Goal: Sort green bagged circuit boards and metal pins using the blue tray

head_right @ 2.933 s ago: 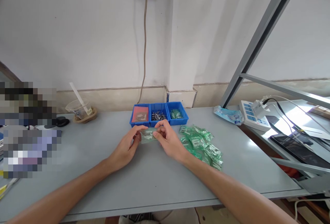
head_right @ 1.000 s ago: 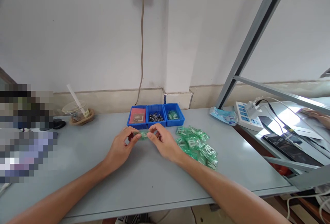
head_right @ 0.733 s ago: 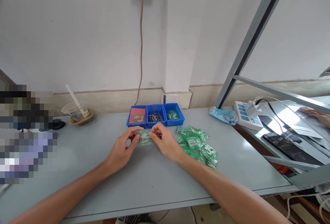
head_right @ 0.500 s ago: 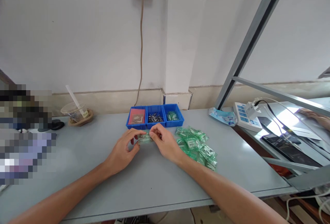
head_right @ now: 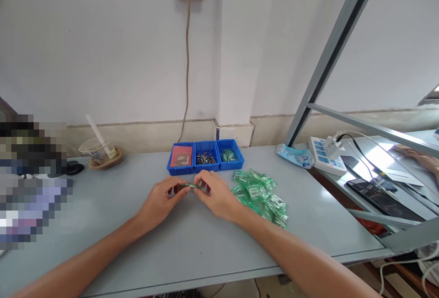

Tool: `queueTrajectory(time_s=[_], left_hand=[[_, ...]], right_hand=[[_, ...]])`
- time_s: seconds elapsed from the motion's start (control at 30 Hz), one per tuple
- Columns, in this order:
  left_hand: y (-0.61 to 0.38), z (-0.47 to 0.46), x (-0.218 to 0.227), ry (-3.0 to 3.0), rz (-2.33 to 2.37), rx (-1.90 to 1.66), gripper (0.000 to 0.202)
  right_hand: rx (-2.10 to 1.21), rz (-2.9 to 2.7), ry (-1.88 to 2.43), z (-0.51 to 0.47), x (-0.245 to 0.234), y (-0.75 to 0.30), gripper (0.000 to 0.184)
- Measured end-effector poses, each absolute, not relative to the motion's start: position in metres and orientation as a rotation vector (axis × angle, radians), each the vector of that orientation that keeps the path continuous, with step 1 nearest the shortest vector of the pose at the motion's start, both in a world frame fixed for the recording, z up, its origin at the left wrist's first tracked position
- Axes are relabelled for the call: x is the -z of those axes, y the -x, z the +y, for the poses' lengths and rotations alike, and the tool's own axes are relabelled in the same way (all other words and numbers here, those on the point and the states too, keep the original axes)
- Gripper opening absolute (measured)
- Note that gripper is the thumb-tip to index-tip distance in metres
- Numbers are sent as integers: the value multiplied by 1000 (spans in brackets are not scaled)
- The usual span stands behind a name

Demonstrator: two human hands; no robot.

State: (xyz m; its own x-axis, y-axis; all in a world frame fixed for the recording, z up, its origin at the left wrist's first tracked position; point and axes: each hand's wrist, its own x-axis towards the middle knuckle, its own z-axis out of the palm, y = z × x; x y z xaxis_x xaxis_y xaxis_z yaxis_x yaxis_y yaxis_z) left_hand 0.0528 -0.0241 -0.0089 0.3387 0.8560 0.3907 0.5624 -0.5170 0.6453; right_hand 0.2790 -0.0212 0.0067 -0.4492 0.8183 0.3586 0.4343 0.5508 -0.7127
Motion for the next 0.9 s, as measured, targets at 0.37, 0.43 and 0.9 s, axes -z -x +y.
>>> queueTrajectory(time_s=[0.37,0.43,0.9], left_hand=[[-35,-13,8,-3006,1580,-601,28],[-33,-15,5,-3052,1692,-457,31],[-33,-30,14,-2710,2222,50,47]], right_hand=[[5,-1748,1352,21,-27,-334,12],[88,-1708,1409,30,-23,-343,12],[421,-2022,1620,35,-15,-351,42]])
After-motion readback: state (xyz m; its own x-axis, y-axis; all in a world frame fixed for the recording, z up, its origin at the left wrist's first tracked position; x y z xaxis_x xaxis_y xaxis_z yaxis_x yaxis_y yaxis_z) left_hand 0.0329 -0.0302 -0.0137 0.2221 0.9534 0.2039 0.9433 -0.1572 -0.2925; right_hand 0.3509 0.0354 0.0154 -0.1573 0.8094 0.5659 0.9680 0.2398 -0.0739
